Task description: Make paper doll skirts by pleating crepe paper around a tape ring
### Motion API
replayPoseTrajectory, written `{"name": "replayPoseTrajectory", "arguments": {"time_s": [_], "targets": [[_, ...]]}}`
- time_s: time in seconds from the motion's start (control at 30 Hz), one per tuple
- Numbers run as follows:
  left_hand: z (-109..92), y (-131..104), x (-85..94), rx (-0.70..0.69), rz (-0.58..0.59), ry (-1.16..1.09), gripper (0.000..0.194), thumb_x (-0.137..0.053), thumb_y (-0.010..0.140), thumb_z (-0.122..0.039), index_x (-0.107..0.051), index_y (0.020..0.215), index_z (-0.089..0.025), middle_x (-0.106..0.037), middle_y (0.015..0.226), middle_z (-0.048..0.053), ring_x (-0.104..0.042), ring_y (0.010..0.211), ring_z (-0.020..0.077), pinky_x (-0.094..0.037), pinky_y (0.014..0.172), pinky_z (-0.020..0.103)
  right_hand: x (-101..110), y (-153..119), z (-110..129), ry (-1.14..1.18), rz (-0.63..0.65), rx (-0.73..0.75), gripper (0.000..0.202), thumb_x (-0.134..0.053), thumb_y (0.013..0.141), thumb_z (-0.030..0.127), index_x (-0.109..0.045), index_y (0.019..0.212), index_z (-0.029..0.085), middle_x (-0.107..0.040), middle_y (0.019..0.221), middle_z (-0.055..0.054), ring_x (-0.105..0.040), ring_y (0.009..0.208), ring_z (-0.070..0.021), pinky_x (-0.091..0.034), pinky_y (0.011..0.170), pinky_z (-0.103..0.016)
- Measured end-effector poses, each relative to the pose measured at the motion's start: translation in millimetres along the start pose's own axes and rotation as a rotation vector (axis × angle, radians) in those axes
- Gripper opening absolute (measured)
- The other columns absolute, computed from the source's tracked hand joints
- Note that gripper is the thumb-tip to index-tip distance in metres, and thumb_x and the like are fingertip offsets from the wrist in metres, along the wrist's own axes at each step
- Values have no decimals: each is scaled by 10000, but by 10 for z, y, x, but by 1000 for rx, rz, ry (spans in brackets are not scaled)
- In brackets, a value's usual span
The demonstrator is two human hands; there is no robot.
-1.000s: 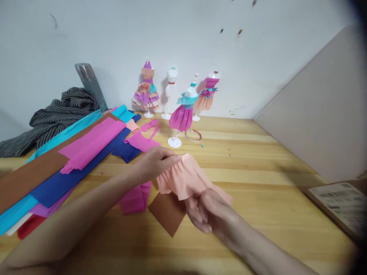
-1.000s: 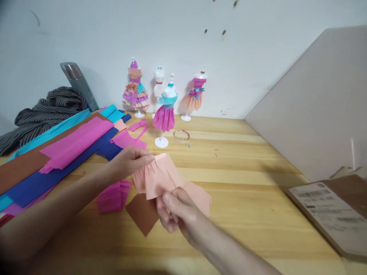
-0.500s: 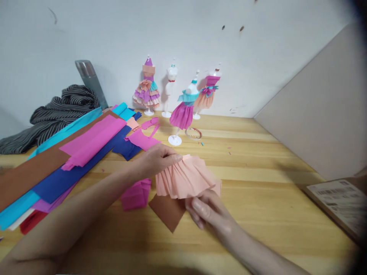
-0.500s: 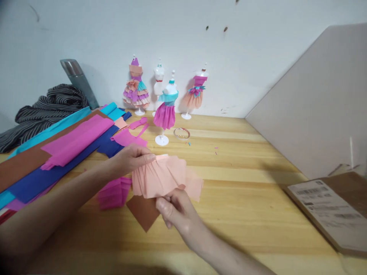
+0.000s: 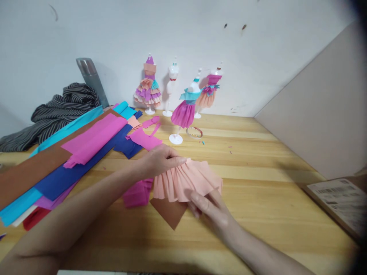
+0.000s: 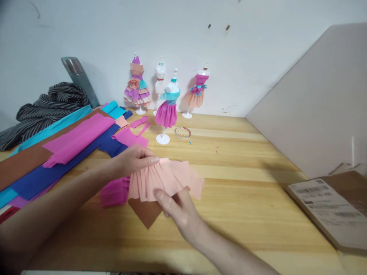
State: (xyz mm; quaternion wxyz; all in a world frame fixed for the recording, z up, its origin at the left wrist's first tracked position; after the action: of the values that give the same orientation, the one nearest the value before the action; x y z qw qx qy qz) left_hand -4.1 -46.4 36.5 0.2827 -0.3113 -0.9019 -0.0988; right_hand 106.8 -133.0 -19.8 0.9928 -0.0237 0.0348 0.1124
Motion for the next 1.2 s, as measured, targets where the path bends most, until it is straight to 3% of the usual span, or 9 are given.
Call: {"name": "replayPoseTrajectory", "arguments": {"time_s": [0.13, 0.4, 0.53, 0.7, 0.87, 0.97, 1.03, 1.1, 1.2], "targets": [[-27, -3, -11, 0, 0, 20, 443, -418, 802, -493, -263, 514, -193, -188, 561, -44, -215, 519, 77, -141, 476, 239, -61, 35, -102, -70, -49, -41, 329, -654, 754, 487, -568, 704, 174, -570, 574, 0, -502, 467, -114, -426, 442, -245], [28, 0, -2, -23, -5, 1, 447, -439, 826, -465, -253, 525, -193, -183, 553, -47, -206, 497, 69, -133, 466, 240, -133, 28, -210, -71, -13, -177, 194, -604, 720, 305, -547, 596, 167, -573, 528, -1, -530, 415, -103, -435, 426, -228], [27, 1, -19, -10, 27, -2, 448, -452, 816, -459, -251, 516, -194, -177, 547, -47, -194, 497, 69, -126, 461, 239, -145, -41, -116, -67, 81, -132, 300, -635, 785, 443, -601, 818, 147, -672, 757, -68, -628, 571, -150, -491, 539, -276], [7, -2, -42, -5, 55, 4, 453, -454, 821, -462, -255, 517, -191, -176, 548, -48, -201, 503, 71, -122, 466, 242, -229, -50, -265, -111, 107, -232, 544, -412, 892, 611, -598, 682, 144, -602, 593, -52, -586, 550, -150, -462, 580, -296], [61, 17, -35, -37, 90, -57, 432, -453, 847, -422, -263, 536, -190, -178, 570, -53, -188, 505, 64, -130, 473, 239, -564, -221, 35, -371, 508, -65, 217, -546, 852, 235, -574, 645, 177, -531, 644, 4, -478, 572, -111, -363, 525, -245], [58, 12, -14, -90, 151, -74, 414, -467, 855, -396, -283, 551, -186, -183, 575, -58, -196, 507, 63, -146, 471, 231, -515, -407, 419, -481, 711, 100, 126, -629, 835, 204, -652, 711, 201, -564, 611, 6, -489, 563, -126, -366, 534, -261], [22, -5, 1, -134, 193, -63, 408, -477, 856, -388, -292, 555, -183, -189, 572, -60, -209, 510, 65, -159, 471, 227, -214, -321, 737, -472, 501, 259, 121, -610, 878, 292, -685, 832, 210, -621, 639, -25, -540, 579, -153, -407, 573, -289], [-36, -31, 13, -175, 224, -43, 404, -474, 859, -386, -315, 553, -178, -207, 564, -59, -230, 514, 69, -179, 472, 224, 259, -107, 927, -491, 78, 311, 203, -543, 924, 347, -654, 814, 218, -624, 669, -44, -553, 619, -171, -409, 579, -293], [-121, -71, 33, -212, 239, -14, 375, -467, 867, -370, -400, 563, -161, -275, 555, -54, -277, 526, 75, -217, 483, 217, 607, 245, 862, -491, -88, 281, 290, -622, 844, 499, -640, 834, 210, -648, 844, -72, -595, 829, -220, -440, 731, -313]]}}
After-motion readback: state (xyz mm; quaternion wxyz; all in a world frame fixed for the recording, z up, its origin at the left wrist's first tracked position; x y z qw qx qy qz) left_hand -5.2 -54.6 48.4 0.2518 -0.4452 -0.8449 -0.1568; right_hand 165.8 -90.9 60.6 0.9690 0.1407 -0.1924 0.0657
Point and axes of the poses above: each hand's wrist, its own y-axis towards the middle knuckle, its own x-axis out of the back of the hand, z = x × y, the point moved 7 cm from there along y, towards the middle knuckle
